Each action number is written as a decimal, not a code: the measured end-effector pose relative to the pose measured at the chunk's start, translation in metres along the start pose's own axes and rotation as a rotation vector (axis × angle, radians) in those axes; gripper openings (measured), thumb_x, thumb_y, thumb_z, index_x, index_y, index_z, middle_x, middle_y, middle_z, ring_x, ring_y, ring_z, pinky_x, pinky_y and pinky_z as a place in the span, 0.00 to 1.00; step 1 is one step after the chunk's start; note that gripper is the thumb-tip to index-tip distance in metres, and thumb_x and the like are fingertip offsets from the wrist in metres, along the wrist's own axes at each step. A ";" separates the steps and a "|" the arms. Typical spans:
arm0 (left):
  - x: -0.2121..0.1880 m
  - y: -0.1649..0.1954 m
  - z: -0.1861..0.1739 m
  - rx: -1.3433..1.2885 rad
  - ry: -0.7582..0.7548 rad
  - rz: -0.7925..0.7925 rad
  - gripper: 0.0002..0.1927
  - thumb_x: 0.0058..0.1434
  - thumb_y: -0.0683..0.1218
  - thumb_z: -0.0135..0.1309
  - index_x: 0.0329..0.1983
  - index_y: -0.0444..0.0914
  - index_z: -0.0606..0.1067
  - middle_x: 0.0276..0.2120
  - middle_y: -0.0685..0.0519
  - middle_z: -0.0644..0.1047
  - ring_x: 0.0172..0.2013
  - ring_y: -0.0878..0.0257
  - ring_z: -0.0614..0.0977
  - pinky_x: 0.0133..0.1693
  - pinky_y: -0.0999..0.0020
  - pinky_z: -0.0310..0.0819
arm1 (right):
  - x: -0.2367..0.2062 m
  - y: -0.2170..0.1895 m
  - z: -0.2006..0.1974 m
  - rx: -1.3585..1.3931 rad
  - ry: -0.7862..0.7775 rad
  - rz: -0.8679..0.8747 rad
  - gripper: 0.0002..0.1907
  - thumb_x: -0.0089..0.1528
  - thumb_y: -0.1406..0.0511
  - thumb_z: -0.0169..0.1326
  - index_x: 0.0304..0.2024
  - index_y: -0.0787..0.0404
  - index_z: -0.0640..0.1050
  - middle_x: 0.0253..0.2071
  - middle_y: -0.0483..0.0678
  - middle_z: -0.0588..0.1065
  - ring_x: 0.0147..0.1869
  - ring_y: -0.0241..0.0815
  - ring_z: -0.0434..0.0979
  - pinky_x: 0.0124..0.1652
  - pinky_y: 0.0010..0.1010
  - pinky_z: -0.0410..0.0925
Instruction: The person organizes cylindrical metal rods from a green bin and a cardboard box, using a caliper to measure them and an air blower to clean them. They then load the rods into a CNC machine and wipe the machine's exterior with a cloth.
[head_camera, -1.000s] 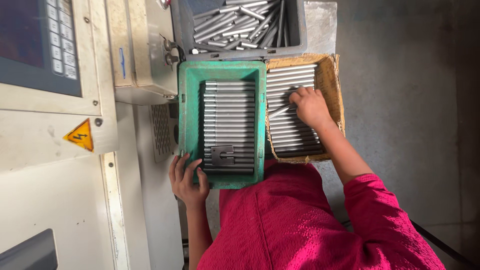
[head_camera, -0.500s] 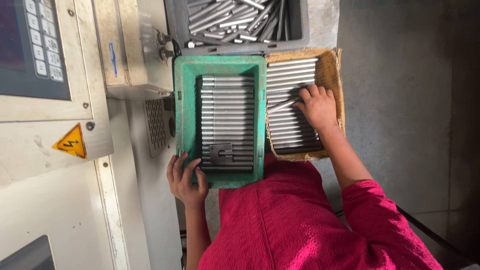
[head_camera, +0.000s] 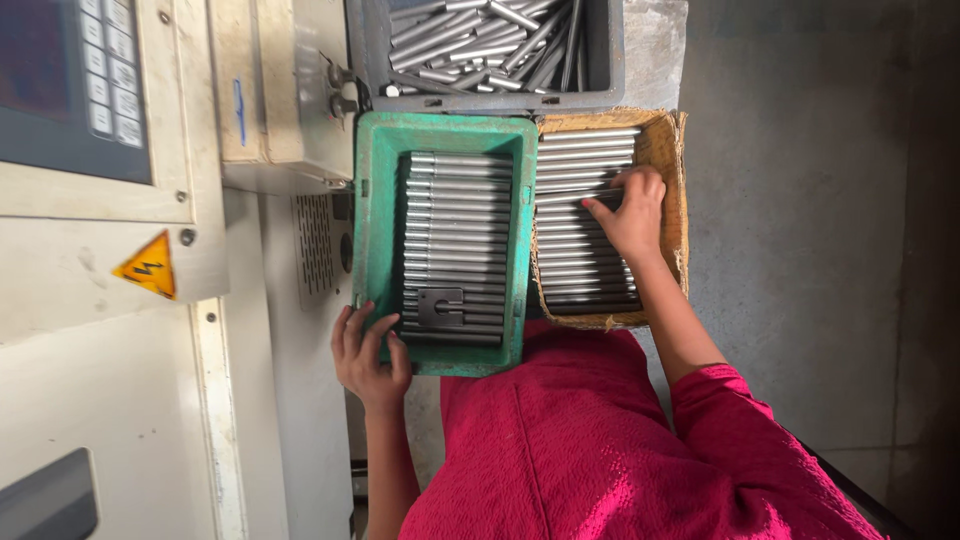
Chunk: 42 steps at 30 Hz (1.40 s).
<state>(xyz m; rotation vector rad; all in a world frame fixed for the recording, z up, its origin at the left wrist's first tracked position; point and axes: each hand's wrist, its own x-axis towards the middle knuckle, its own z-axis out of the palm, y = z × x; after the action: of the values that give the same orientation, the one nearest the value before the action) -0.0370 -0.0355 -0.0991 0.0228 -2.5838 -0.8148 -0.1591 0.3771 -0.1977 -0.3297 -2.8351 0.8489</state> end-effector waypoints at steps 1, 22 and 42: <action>-0.001 0.000 0.001 -0.003 0.008 -0.014 0.13 0.54 0.41 0.52 0.40 0.43 0.83 0.53 0.51 0.79 0.64 0.46 0.74 0.63 0.54 0.70 | 0.002 0.004 0.002 0.185 0.047 0.011 0.32 0.62 0.54 0.66 0.60 0.63 0.69 0.65 0.61 0.61 0.71 0.59 0.59 0.68 0.42 0.55; -0.001 0.000 0.001 -0.016 0.037 -0.025 0.13 0.54 0.40 0.51 0.40 0.42 0.82 0.54 0.51 0.80 0.63 0.44 0.75 0.63 0.53 0.70 | 0.061 0.002 0.016 1.044 -0.018 0.470 0.41 0.71 0.45 0.36 0.75 0.67 0.55 0.79 0.54 0.52 0.83 0.46 0.47 0.75 0.36 0.42; 0.005 0.007 -0.003 -0.011 0.031 -0.012 0.13 0.53 0.40 0.52 0.39 0.42 0.82 0.54 0.50 0.79 0.59 0.46 0.77 0.60 0.55 0.72 | 0.052 0.006 0.011 0.922 -0.153 0.499 0.39 0.69 0.46 0.40 0.76 0.58 0.54 0.78 0.51 0.53 0.82 0.46 0.48 0.74 0.37 0.44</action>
<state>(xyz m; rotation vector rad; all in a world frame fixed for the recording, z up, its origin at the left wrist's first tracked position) -0.0391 -0.0318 -0.0911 0.0468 -2.5528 -0.8264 -0.2103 0.3894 -0.2047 -0.8397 -2.1401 2.1927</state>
